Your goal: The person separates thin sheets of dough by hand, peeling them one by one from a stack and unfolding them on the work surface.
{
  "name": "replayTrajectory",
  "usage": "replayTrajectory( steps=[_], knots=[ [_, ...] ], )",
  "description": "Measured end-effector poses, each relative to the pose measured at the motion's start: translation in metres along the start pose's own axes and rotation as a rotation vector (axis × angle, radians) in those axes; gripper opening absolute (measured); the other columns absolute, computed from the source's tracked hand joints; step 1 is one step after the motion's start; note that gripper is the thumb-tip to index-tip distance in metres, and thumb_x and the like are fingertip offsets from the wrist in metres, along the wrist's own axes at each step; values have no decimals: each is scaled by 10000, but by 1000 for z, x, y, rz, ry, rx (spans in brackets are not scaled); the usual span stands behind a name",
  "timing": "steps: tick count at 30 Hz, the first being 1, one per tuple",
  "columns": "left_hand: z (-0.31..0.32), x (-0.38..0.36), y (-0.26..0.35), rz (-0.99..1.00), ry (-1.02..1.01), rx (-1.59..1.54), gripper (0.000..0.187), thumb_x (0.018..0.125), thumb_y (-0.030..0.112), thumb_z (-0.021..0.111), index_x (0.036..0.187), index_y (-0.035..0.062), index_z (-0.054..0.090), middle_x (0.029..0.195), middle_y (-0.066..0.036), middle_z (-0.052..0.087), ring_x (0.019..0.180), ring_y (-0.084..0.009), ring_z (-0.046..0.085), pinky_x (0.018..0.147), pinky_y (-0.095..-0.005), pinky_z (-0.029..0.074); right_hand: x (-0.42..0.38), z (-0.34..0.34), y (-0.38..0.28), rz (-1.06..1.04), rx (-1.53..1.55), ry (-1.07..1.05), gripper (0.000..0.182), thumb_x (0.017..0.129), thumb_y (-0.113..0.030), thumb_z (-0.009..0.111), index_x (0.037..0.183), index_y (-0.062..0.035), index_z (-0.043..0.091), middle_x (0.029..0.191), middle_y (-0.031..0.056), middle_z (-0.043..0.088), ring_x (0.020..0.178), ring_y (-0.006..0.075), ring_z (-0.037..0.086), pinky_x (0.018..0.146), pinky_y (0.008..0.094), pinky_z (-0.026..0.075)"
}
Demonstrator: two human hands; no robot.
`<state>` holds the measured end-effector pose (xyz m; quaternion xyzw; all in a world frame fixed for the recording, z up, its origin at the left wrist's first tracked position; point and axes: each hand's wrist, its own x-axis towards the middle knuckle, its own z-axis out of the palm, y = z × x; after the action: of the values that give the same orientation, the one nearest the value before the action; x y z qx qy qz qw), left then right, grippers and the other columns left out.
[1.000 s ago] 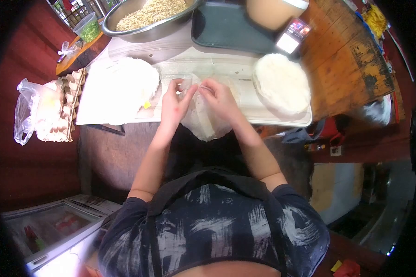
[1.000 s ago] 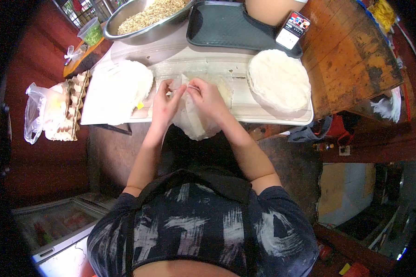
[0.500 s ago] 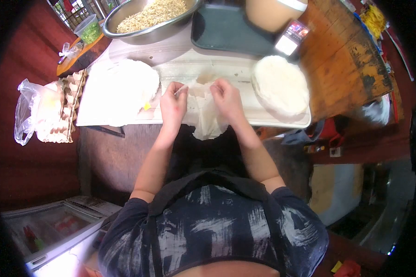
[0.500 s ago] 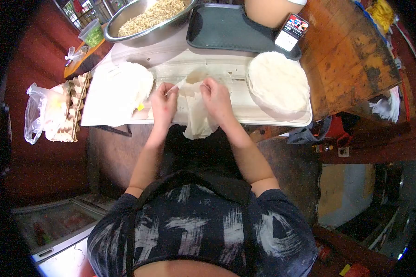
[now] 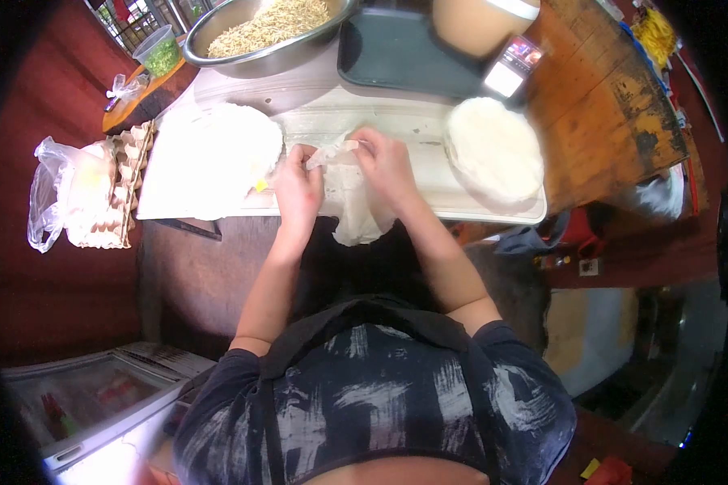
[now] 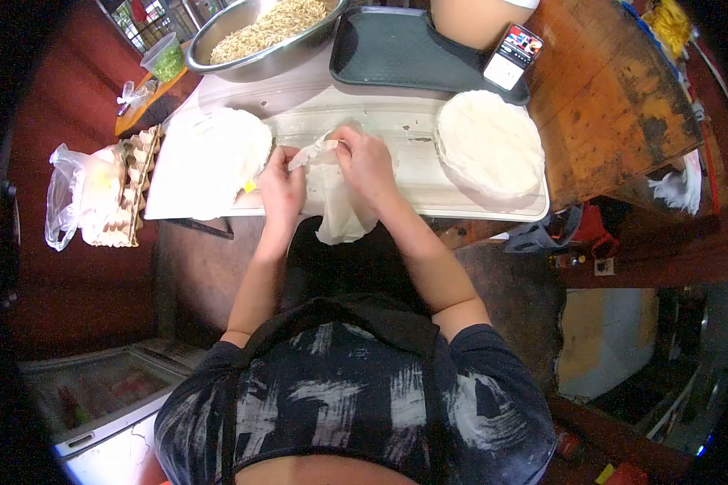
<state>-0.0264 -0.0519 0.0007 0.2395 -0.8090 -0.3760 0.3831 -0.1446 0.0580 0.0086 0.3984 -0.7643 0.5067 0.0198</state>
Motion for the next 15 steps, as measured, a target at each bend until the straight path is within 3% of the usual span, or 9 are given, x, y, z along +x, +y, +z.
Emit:
replayTrajectory(
  steps=[2,4,6,10,15],
  knots=[
    [1,2,-5,22,30,6,115,803,13,572,913,1,605,780,-180,647,717,-297,636,665,-368,485,0,2,2,-19,1,27,125,835,-112,601,913,-26,646,758,187,650,708,323,659,634,369,490],
    [2,3,-7,44,62,11,107,805,8,577,905,-14,609,772,-167,652,701,-249,640,663,-334,492,-2,1,-1,41,-58,72,109,844,-148,582,905,-64,616,838,176,654,801,382,618,702,464,474],
    [3,5,-6,44,83,-41,99,811,17,564,900,-14,594,784,-214,633,718,-360,615,664,-408,469,-4,0,0,52,-74,95,110,845,-149,582,905,-60,609,843,176,652,805,382,617,699,463,475],
    [0,4,-7,23,44,1,92,815,10,564,899,-14,595,788,-210,632,712,-360,610,657,-405,466,-8,-1,4,66,-177,117,160,838,-131,595,971,-56,643,843,186,665,814,361,649,711,417,499],
    [-10,-4,4,51,-66,-34,70,826,23,585,889,-5,598,799,-174,629,744,-335,616,673,-390,465,-5,-10,-14,8,-80,-11,202,837,-217,628,989,-87,649,890,145,672,833,343,639,716,434,497]
  ],
)
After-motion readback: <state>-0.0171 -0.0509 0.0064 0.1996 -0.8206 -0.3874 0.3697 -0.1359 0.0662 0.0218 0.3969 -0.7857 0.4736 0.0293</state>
